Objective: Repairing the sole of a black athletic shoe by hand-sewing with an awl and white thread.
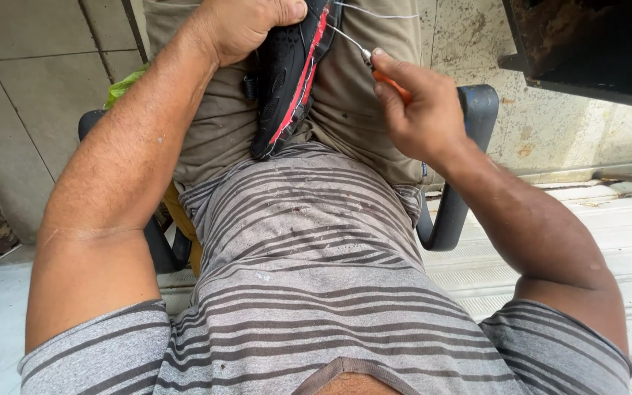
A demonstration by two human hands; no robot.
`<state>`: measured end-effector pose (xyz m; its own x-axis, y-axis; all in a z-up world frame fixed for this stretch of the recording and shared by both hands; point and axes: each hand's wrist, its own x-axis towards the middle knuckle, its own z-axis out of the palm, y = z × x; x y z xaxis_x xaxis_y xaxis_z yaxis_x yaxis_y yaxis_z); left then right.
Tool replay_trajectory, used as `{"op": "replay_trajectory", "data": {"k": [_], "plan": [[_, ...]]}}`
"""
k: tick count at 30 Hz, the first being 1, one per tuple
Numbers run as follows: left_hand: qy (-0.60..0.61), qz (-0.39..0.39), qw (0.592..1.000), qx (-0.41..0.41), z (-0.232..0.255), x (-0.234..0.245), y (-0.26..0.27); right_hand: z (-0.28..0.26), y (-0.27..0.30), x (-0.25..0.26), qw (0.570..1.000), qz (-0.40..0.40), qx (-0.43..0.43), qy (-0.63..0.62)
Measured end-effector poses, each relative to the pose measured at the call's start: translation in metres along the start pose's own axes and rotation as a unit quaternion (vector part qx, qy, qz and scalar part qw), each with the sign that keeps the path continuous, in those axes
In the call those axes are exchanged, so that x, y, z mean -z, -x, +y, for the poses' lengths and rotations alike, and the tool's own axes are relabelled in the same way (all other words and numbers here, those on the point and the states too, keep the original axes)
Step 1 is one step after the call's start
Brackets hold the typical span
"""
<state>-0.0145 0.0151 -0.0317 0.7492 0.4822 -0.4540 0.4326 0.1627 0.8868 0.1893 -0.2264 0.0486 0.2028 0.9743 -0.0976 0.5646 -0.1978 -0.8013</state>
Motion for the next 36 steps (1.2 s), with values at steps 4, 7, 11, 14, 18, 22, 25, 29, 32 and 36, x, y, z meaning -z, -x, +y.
{"op": "replay_trajectory", "data": {"k": [4,7,11,14,18,22,25,29,32,36], "plan": [[0.037,-0.013,0.999,0.015,0.005,-0.004,0.001,-0.009,-0.007,0.001,0.996,-0.005,0.057,0.075],[0.093,-0.024,0.995,0.02,0.023,-0.014,0.006,-0.003,-0.021,-0.018,0.991,0.013,0.103,0.08],[0.102,-0.025,0.993,-0.049,0.028,-0.026,0.012,-0.015,-0.022,-0.003,0.992,-0.07,0.053,0.087],[0.082,0.032,0.996,-0.008,0.022,-0.029,0.022,-0.039,-0.035,-0.004,0.972,-0.096,0.034,0.214],[0.048,0.105,0.991,-0.064,0.046,-0.027,0.014,-0.051,-0.071,-0.012,0.996,0.017,-0.056,0.061],[0.212,0.166,0.958,-0.095,0.049,-0.037,0.01,-0.022,-0.088,-0.01,0.992,0.037,-0.106,-0.064],[0.257,0.166,0.948,-0.092,0.061,-0.042,0.027,-0.011,-0.08,-0.02,0.995,0.065,-0.074,-0.009],[0.173,0.2,0.952,-0.153,0.045,-0.046,0.027,-0.004,-0.069,-0.027,0.992,0.103,-0.04,0.059],[0.033,0.253,0.945,-0.204,0.05,-0.041,0.029,0.0,-0.072,-0.027,0.986,0.137,-0.025,0.094],[-0.224,0.339,0.894,-0.19,0.077,-0.025,0.054,0.003,-0.073,-0.026,0.991,0.113,0.035,0.062]]}}
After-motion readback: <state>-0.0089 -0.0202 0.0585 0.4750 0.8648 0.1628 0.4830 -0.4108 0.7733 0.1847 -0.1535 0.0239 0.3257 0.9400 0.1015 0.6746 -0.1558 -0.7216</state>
